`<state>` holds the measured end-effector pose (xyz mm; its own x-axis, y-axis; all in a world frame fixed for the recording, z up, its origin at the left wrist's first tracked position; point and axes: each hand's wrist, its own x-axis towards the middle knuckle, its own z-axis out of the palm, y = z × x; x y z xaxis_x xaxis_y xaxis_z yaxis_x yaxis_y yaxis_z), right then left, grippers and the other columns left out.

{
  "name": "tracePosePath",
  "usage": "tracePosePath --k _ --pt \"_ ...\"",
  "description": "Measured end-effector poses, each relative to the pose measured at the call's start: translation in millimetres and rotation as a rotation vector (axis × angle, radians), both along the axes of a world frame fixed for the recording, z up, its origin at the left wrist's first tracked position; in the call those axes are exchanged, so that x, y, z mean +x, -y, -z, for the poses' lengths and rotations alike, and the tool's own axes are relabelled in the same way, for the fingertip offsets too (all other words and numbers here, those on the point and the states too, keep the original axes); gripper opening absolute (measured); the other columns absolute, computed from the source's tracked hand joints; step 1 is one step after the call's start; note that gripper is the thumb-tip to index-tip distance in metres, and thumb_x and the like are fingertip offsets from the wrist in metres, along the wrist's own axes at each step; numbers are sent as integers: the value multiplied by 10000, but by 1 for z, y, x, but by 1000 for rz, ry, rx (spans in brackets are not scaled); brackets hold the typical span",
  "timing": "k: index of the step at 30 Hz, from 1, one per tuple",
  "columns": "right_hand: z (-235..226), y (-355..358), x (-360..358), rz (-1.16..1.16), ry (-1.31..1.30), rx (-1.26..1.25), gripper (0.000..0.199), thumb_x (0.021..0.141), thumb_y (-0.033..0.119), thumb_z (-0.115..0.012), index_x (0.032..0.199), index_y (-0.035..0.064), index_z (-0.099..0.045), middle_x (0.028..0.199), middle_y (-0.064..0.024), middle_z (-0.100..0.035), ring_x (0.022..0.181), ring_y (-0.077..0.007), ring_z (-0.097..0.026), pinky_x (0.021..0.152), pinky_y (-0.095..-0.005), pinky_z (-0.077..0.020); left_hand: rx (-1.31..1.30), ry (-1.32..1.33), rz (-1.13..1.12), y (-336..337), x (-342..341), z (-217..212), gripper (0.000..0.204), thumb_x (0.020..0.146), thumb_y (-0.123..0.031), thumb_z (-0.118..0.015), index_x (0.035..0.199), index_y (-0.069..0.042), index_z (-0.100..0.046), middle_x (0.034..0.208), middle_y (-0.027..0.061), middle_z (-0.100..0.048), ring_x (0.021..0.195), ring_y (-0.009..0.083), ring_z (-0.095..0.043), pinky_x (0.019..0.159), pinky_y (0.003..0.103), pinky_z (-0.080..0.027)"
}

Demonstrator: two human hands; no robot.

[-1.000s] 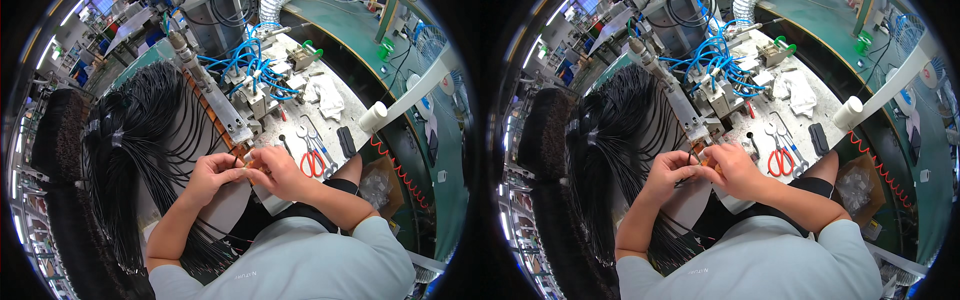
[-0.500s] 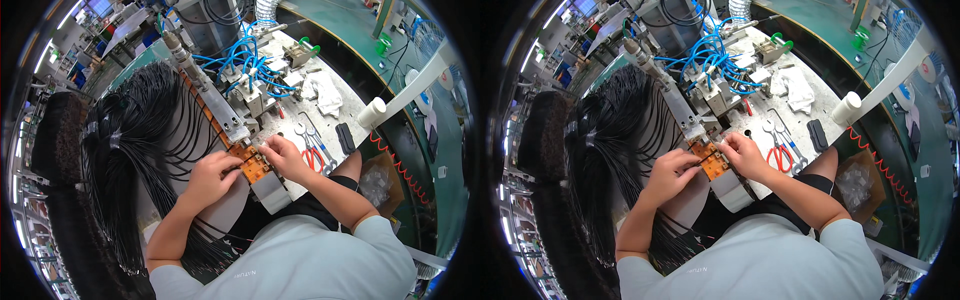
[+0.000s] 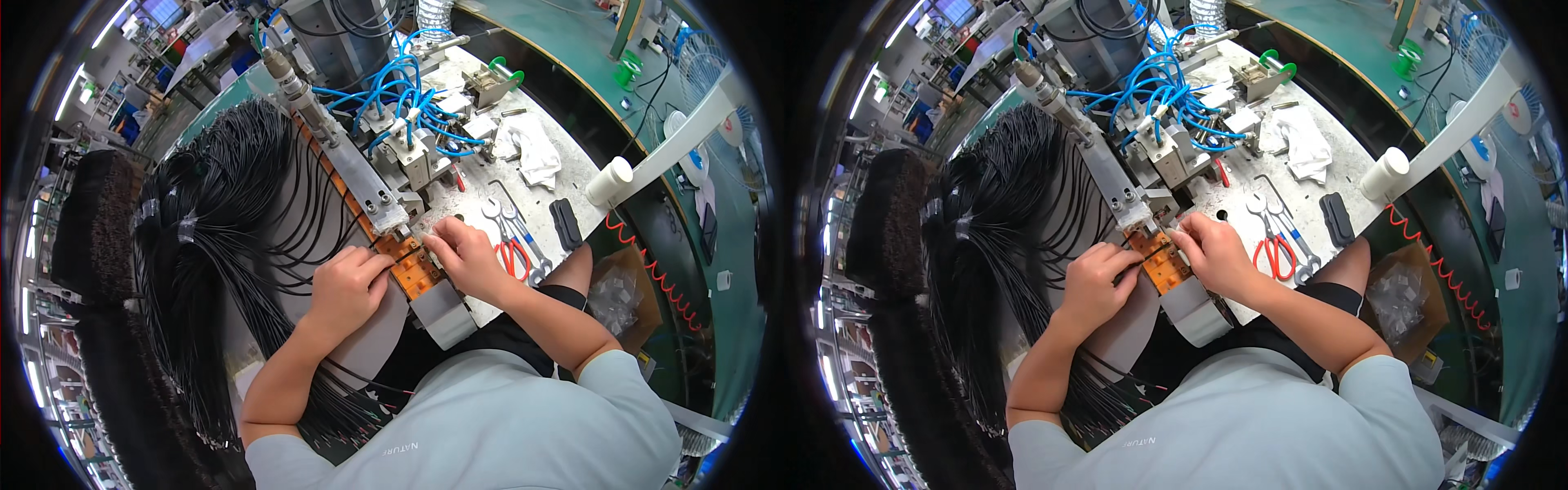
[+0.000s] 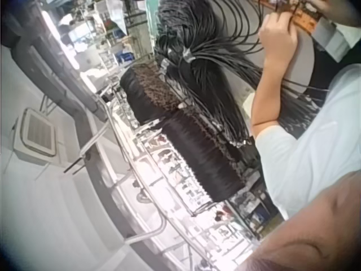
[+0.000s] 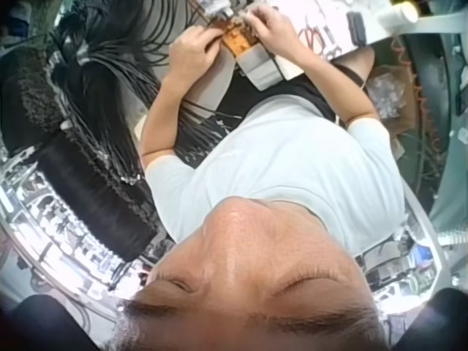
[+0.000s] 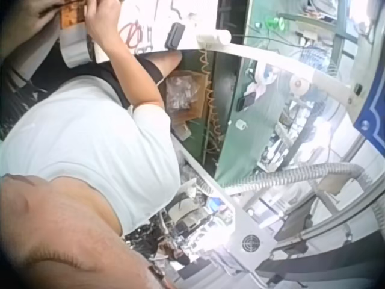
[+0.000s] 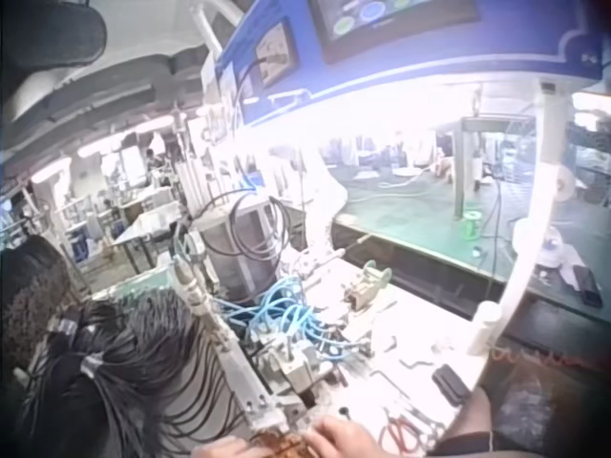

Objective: The person attaches plastic components onto the ends of wires and positions them into a fixture by hand.

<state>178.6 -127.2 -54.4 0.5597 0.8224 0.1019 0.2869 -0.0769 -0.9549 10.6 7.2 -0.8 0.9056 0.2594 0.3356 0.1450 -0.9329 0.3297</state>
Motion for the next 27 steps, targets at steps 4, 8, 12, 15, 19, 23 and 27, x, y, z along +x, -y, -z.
tracePosePath --k 4,8,12,15,19,23,27 --pt "-2 -1 1 -8 40 -16 207 948 188 -646 912 -5 -581 638 -29 -562 565 -68 -467 514 -271 -385 16 -16 -3 1 -1 0 162 728 -70 -724 887 -96 -705 773 55 -634 740 248 -623 633 360 -512" --pt "0 -2 5 -32 -75 -132 200 957 193 -630 919 3 -585 651 -24 -564 578 -71 -482 515 -271 -391 39 -20 0 2 0 3 157 730 -72 -722 883 -100 -704 780 49 -635 742 245 -622 634 362 -511" --pt "14 -8 8 -51 -184 -162 197 966 203 -617 919 17 -576 631 -2 -537 564 -68 -473 509 -257 -384 47 -21 2 1 0 5 160 731 -75 -721 889 -103 -708 783 47 -635 743 242 -618 634 365 -511" --pt "22 -10 7 -37 -217 -144 194 974 211 -606 920 28 -569 613 18 -511 550 -62 -460 502 -247 -373 44 -23 0 1 1 3 177 731 -81 -722 906 -105 -715 783 53 -633 742 246 -616 637 364 -512" --pt "20 -5 9 -23 -290 -113 193 977 211 -603 916 34 -558 600 37 -474 530 -53 -429 485 -248 -353 6 -5 20 1 1 -4 206 744 -88 -728 949 -99 -726 784 64 -638 717 240 -619 632 347 -515" --pt "-9 20 -4 60 -457 13 177 971 192 -617 919 31 -563 612 40 -481 530 -40 -434 468 -258 -340 -250 40 35 3 -3 -12 193 800 -82 -724 991 -65 -721 795 62 -669 659 181 -633 605 294 -509" --pt "-19 34 -28 -33 167 241 121 919 124 -665 927 35 -584 587 1 -516 484 -101 -471 460 -275 -336 -760 16 1 6 -2 -16 165 868 -71 -702 1025 -19 -701 813 51 -699 637 105 -637 592 239 -500"
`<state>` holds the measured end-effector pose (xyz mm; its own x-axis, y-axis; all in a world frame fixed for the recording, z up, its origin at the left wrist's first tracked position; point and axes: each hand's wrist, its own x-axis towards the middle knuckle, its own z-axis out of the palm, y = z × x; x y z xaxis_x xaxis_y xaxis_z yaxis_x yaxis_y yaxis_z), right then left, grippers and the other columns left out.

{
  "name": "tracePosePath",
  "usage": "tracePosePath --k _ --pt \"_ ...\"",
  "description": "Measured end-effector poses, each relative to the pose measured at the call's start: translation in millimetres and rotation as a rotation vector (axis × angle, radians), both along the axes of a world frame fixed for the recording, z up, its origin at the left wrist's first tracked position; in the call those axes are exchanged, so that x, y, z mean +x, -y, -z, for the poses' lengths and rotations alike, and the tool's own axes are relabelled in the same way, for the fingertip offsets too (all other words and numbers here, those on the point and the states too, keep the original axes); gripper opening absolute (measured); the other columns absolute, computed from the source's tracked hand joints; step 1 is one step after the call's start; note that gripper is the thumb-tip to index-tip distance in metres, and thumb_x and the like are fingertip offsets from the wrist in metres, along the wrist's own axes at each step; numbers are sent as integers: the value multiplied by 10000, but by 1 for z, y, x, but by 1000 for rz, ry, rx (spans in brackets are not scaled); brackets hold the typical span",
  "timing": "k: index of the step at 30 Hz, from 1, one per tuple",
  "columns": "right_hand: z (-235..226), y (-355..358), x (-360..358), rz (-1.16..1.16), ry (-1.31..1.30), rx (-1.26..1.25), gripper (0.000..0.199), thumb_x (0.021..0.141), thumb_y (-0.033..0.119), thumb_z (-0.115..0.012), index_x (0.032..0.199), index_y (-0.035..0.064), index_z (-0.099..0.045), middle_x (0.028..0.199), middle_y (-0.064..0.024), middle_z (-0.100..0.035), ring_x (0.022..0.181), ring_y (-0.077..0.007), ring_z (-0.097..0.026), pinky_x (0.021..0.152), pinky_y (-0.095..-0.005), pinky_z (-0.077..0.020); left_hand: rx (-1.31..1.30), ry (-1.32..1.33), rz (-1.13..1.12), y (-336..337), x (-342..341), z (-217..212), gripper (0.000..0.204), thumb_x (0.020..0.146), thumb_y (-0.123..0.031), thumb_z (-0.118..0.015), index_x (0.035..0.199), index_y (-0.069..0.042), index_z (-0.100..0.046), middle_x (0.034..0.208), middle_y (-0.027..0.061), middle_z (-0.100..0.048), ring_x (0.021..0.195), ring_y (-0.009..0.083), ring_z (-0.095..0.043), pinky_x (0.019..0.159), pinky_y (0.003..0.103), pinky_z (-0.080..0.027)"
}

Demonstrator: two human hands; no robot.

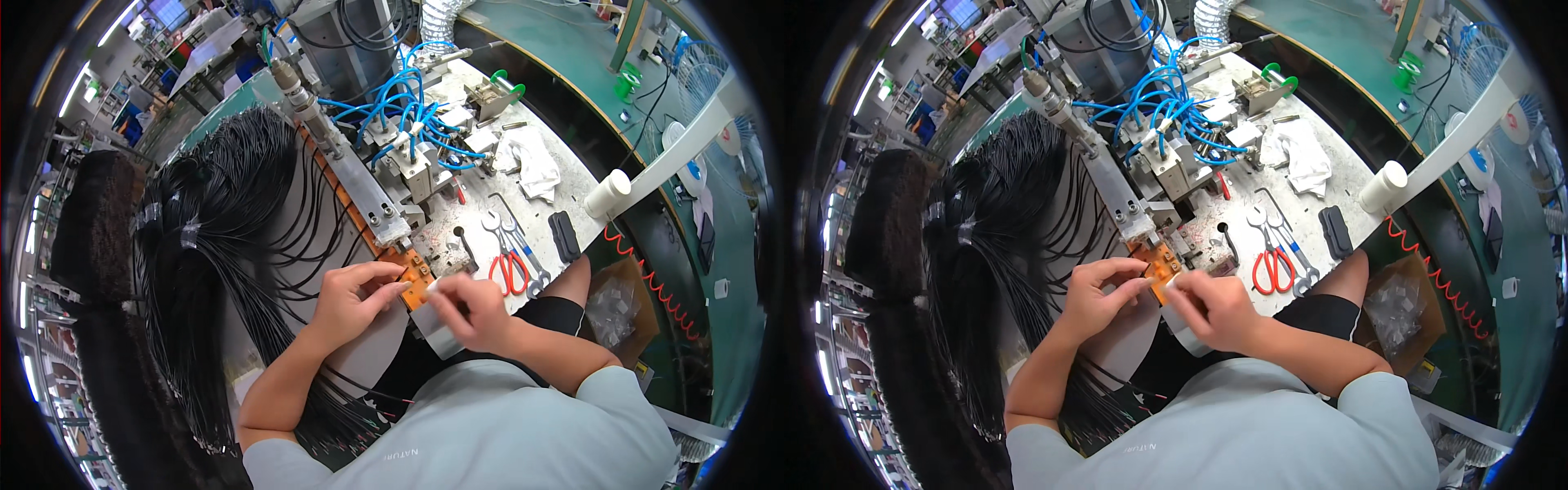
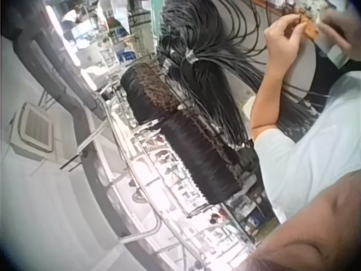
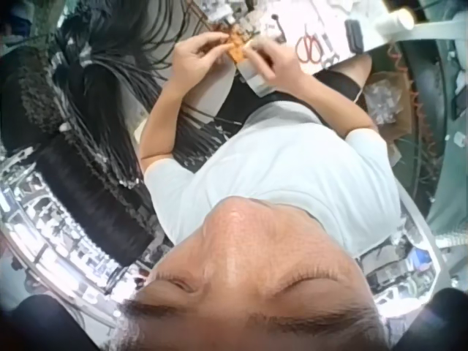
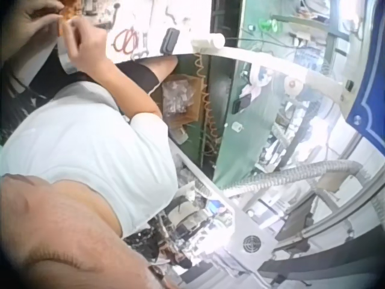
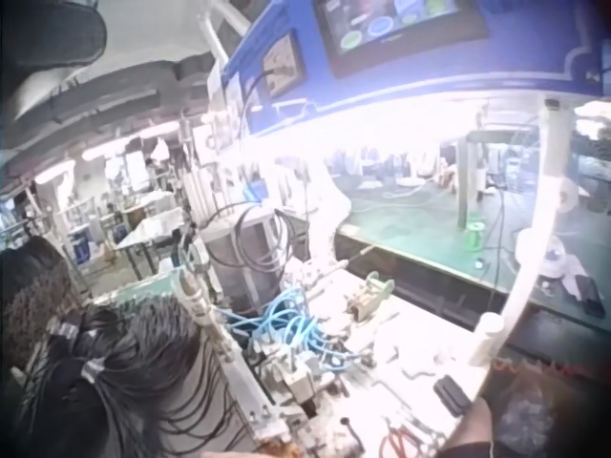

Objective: The person attaches plastic components onto the ends of wires and positions them into a fixture by hand.

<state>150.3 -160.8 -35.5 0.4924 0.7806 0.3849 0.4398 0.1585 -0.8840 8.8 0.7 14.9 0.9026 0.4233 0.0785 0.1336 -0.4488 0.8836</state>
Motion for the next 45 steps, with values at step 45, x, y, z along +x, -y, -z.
tracePosePath --k 45 --pt "-14 -18 0 -123 129 -131 131 897 125 -654 990 34 -635 580 -15 -634 493 -146 -508 726 -302 -374 -461 -94 -24 -6 -2 10 149 883 -52 -706 1011 22 -687 871 35 -712 809 78 -652 744 217 -521"
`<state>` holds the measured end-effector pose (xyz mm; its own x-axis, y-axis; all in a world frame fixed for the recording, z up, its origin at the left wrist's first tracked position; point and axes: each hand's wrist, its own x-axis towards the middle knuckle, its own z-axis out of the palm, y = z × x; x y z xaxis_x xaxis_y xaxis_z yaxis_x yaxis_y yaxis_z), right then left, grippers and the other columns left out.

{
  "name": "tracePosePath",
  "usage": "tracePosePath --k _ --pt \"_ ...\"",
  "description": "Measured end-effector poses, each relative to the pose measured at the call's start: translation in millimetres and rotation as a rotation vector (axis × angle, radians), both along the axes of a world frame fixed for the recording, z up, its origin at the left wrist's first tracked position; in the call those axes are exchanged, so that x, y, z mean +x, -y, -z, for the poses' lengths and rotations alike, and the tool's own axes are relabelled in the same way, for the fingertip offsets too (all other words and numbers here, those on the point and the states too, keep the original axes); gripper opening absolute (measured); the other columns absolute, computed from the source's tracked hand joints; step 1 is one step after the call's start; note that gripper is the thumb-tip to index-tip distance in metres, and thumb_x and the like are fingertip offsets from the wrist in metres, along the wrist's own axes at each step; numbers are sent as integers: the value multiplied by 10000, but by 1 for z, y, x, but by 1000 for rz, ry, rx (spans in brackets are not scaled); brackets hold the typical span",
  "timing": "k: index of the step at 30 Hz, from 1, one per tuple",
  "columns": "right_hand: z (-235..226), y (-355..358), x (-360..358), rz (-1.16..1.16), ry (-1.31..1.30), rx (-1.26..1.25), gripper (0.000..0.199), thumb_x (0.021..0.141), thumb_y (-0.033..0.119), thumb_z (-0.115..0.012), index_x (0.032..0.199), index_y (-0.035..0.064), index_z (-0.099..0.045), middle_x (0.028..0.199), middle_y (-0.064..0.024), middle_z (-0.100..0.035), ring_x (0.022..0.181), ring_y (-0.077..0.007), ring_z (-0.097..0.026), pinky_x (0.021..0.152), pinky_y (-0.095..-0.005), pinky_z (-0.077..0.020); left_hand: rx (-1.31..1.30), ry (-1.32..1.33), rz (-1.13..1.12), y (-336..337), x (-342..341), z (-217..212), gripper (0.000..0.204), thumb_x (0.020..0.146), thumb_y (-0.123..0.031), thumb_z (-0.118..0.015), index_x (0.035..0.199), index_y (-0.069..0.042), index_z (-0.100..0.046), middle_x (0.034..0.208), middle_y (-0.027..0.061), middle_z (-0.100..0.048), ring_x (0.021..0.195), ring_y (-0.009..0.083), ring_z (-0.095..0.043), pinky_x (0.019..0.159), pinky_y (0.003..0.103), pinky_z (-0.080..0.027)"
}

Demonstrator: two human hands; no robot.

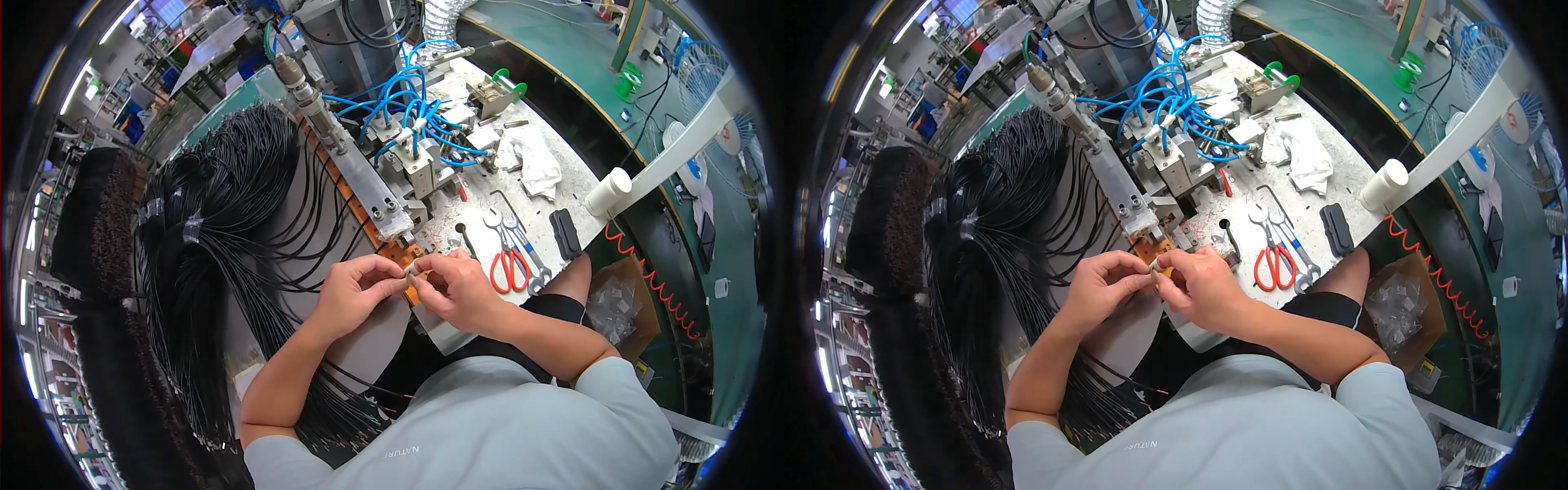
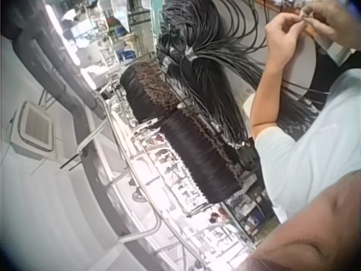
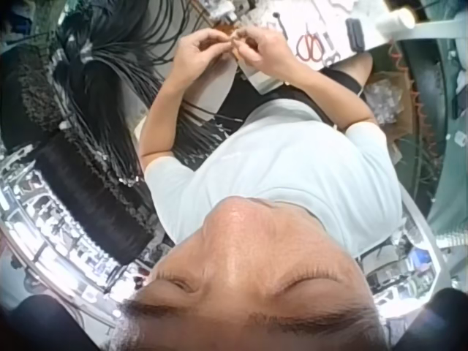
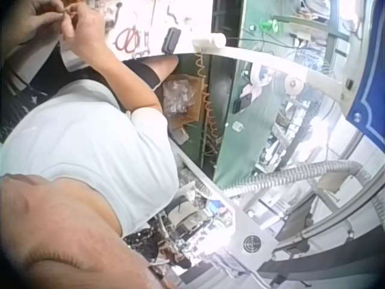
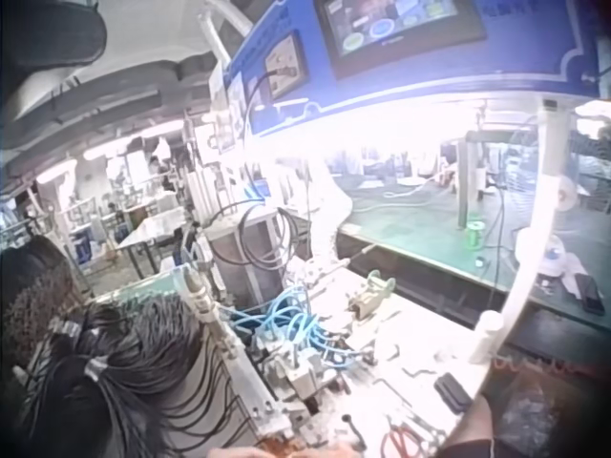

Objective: The person attaches plastic components onto the ends of wires and positions them into a fixture by hand.

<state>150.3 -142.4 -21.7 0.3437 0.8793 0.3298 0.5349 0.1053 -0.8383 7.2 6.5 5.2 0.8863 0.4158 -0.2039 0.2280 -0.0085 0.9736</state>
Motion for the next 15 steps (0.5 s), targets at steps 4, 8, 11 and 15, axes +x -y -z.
tracePosePath --k 4,8,11,15 --pt "-6 1 1 -10 -19 -39 143 901 152 -647 983 40 -612 620 -21 -649 543 -176 -569 747 -328 -385 64 -10 -5 -1 -1 0 153 877 -48 -712 1012 21 -690 876 39 -709 798 77 -649 734 212 -519" --pt "-6 0 1 -51 -122 -55 142 903 156 -643 965 39 -592 632 -34 -652 569 -202 -598 755 -341 -392 -67 -21 -6 -7 -3 -5 150 869 -42 -718 1008 10 -700 877 51 -709 789 72 -646 723 206 -516" --pt "-10 0 4 -89 -199 -47 134 903 145 -643 952 35 -584 638 -49 -646 573 -214 -595 758 -347 -396 -185 23 -12 -7 -4 -5 141 866 -37 -720 1000 5 -708 866 55 -709 782 69 -643 711 203 -512" --pt "-13 -7 11 -95 -47 65 133 906 130 -652 942 28 -574 684 -70 -626 588 -198 -575 710 -346 -402 -256 103 -13 -3 -3 -8 122 870 -39 -715 985 1 -715 845 50 -708 774 63 -639 689 201 -504"
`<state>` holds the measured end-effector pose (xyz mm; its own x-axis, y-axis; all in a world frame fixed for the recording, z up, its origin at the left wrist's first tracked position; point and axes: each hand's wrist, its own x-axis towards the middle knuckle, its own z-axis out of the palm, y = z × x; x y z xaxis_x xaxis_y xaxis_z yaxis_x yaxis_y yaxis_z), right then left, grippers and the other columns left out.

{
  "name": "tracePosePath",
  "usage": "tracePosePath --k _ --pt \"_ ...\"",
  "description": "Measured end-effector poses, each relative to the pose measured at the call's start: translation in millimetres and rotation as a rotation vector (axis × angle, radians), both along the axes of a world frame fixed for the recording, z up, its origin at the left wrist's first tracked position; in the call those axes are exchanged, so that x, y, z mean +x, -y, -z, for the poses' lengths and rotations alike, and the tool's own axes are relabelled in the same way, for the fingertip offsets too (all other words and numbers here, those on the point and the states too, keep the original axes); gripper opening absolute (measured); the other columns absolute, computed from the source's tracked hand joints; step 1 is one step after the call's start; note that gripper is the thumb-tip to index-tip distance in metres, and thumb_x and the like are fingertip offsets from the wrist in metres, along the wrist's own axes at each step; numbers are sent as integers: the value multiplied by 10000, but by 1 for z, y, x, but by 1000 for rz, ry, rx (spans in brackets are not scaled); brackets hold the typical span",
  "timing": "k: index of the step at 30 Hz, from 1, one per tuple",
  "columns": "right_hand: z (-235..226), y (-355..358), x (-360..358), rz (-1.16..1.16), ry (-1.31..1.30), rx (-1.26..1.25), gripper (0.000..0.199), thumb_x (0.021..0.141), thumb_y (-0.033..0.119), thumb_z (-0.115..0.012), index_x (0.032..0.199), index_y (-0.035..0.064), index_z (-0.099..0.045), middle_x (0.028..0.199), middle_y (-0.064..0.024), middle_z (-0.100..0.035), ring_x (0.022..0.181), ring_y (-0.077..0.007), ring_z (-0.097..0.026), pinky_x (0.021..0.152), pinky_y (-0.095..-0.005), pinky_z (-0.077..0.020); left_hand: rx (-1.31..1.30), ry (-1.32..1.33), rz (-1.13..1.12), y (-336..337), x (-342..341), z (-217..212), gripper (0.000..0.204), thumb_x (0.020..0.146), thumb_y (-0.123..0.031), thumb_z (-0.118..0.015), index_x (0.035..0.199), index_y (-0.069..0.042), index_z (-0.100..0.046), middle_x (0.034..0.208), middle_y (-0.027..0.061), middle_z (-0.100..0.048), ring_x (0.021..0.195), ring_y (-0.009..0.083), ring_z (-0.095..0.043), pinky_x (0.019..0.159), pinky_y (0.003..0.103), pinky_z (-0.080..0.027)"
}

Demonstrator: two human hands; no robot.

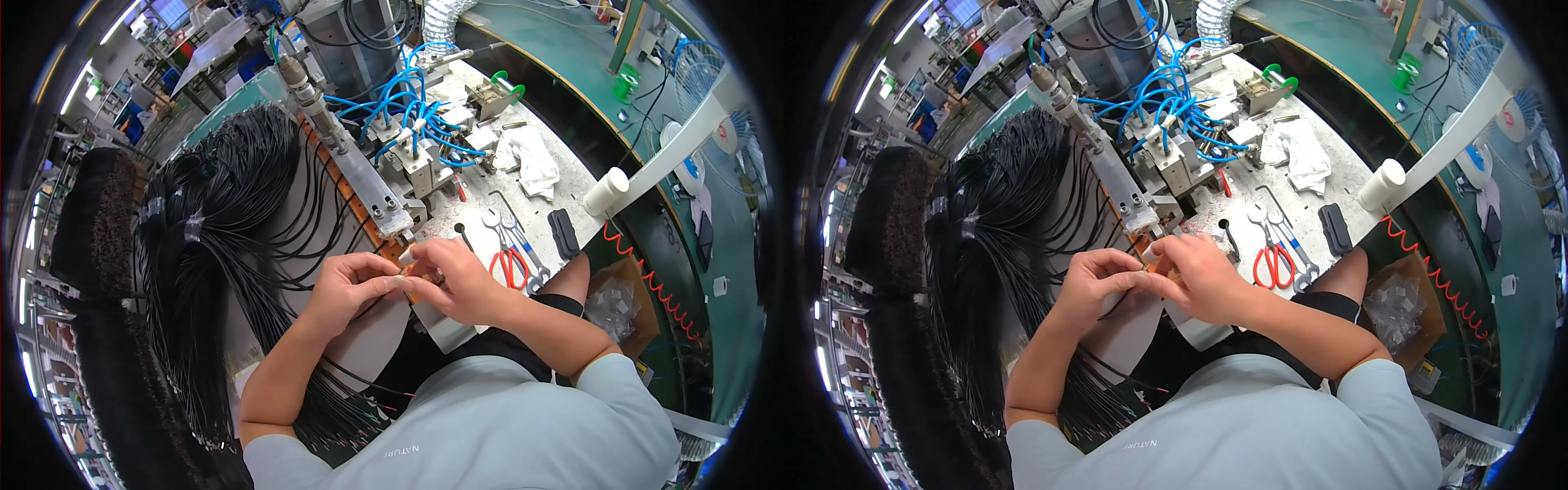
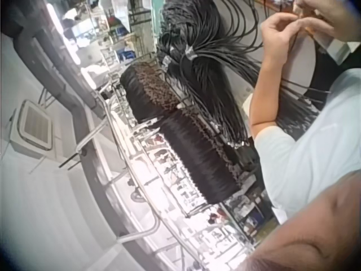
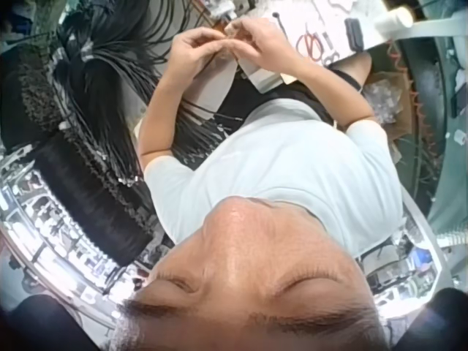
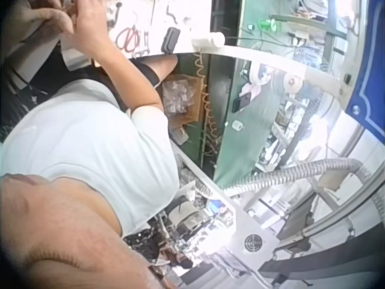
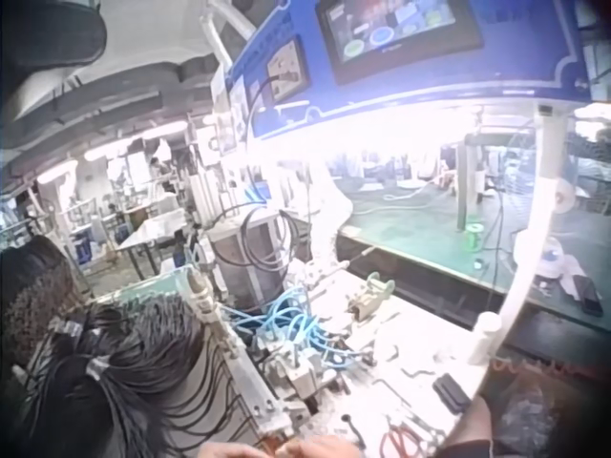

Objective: The person attaches plastic components onto the ends of wires and positions them into a fixture by hand.

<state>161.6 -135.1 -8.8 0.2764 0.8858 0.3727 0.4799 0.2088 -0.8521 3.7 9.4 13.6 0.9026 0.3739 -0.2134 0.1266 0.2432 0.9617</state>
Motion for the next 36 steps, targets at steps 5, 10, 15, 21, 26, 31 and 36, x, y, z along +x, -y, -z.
tracePosePath --k 5,10,15,21,26,31,36 --pt "18 -12 9 149 454 234 159 935 153 -659 919 35 -554 716 -39 -567 583 -115 -507 544 -285 -370 393 -48 3 7 4 1 102 866 -62 -711 960 -23 -711 811 37 -705 740 83 -648 653 231 -505" --pt "49 -14 27 189 -592 -225 179 971 176 -629 892 51 -529 710 25 -510 593 -58 -451 524 -242 -335 1476 -26 19 -7 4 15 123 802 -90 -715 922 -62 -710 754 63 -684 680 219 -643 633 330 -513" --pt "69 -19 22 85 -744 -147 183 991 180 -604 889 50 -525 692 50 -475 590 -32 -408 506 -223 -312 1525 -102 50 -4 1 10 137 752 -106 -723 886 -91 -705 728 80 -649 694 274 -615 622 380 -496" --pt "52 -15 27 98 -609 -332 195 976 196 -628 899 39 -542 652 34 -510 563 -39 -423 487 -233 -316 1576 -125 70 1 -1 8 108 755 -103 -685 862 -101 -695 685 57 -621 696 248 -622 625 378 -499" --pt "53 -16 27 135 -514 -375 196 964 199 -643 899 36 -554 640 29 -529 568 -41 -444 492 -233 -328 1602 -115 79 -1 -2 10 117 748 -94 -680 864 -100 -695 674 51 -604 684 248 -610 612 380 -494" --pt "52 -15 28 146 -499 -361 188 962 189 -640 893 36 -556 634 30 -529 566 -41 -443 490 -236 -333 1603 -133 118 2 -2 8 110 748 -104 -712 855 -93 -691 702 59 -615 697 254 -611 621 378 -491" --pt "53 -11 26 169 -369 -345 191 962 192 -638 885 36 -558 646 27 -532 566 -42 -442 492 -234 -339 1633 -109 147 1 -2 8 118 733 -75 -662 848 -90 -686 659 47 -581 680 241 -596 608 373 -489"
